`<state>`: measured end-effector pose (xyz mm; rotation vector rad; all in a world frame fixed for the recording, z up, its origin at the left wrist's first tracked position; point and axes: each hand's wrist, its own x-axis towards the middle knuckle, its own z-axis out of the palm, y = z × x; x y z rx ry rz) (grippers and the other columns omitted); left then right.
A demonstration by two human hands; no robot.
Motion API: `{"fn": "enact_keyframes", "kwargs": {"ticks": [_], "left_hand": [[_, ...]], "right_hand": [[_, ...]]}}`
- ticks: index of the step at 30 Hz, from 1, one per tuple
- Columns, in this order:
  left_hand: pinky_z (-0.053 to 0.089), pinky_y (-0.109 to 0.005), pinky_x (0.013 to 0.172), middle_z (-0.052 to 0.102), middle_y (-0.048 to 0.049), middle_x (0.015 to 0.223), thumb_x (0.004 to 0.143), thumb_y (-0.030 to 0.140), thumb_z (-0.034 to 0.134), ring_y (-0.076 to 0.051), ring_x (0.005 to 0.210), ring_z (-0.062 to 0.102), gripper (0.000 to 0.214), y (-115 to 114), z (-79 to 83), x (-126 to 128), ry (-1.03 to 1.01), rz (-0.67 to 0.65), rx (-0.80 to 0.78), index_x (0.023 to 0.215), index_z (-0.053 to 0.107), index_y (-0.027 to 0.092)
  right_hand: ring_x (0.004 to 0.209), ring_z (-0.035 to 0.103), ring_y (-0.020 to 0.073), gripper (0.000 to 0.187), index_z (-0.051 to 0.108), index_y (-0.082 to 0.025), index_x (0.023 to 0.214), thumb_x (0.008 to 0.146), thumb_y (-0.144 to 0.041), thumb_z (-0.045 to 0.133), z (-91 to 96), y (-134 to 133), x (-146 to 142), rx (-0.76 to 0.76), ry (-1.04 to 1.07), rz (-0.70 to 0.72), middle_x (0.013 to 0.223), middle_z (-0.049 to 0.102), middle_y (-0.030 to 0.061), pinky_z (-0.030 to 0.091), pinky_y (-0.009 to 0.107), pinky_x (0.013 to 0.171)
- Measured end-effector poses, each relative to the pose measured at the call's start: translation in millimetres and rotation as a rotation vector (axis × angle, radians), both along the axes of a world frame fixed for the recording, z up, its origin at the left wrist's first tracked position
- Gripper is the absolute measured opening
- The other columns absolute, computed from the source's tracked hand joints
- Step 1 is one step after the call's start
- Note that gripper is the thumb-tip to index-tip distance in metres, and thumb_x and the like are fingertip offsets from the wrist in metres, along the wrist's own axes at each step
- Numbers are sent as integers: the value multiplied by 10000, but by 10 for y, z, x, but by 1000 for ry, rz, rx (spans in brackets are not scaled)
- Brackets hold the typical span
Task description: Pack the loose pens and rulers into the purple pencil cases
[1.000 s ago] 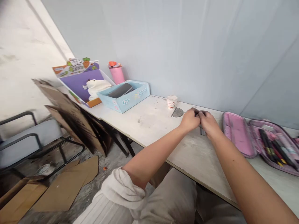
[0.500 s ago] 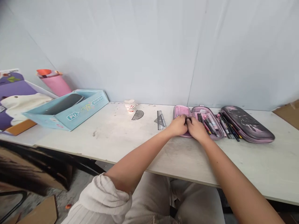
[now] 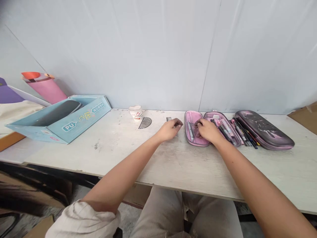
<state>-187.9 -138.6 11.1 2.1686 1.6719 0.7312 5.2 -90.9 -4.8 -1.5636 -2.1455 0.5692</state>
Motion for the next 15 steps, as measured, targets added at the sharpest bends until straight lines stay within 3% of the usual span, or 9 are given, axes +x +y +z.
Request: {"fn": "enact_keyframes", "kwargs": {"ticks": [4, 7, 11, 15], "left_hand": [[454, -235, 827, 658, -6, 1014, 838, 217, 381, -142, 931, 595, 256, -38, -2, -365, -55, 125, -53, 994, 583, 219], [443, -240, 859, 641, -27, 1058, 844, 217, 362, -150, 975, 580, 285, -47, -76, -568, -22, 193, -43, 1042, 568, 209], [395, -260, 941, 576, -79, 1175, 845, 224, 359, -175, 1089, 525, 339, -97, -233, -658, 162, 108, 19, 1131, 535, 176], [319, -323, 1027, 464, -98, 1335, 854, 250, 355, -193, 1211, 435, 415, -150, -368, -675, 316, 50, 41, 1247, 449, 156]], "right_hand": [[750, 619, 196, 263, 635, -175, 874, 812, -237, 387, 107, 4, -51, 118, -272, -91, 847, 684, 91, 405, 280, 663], [826, 613, 189, 275, 636, -176, 878, 823, -232, 373, 190, 16, -289, 153, -201, -55, 904, 684, 82, 409, 265, 697], [835, 617, 156, 251, 618, -167, 924, 828, -196, 388, 159, 68, -766, 25, -54, 78, 943, 681, 74, 414, 240, 743], [957, 587, 196, 216, 619, -147, 923, 811, -233, 455, 41, 149, -1115, -24, -73, 65, 1024, 659, 114, 400, 269, 809]]}}
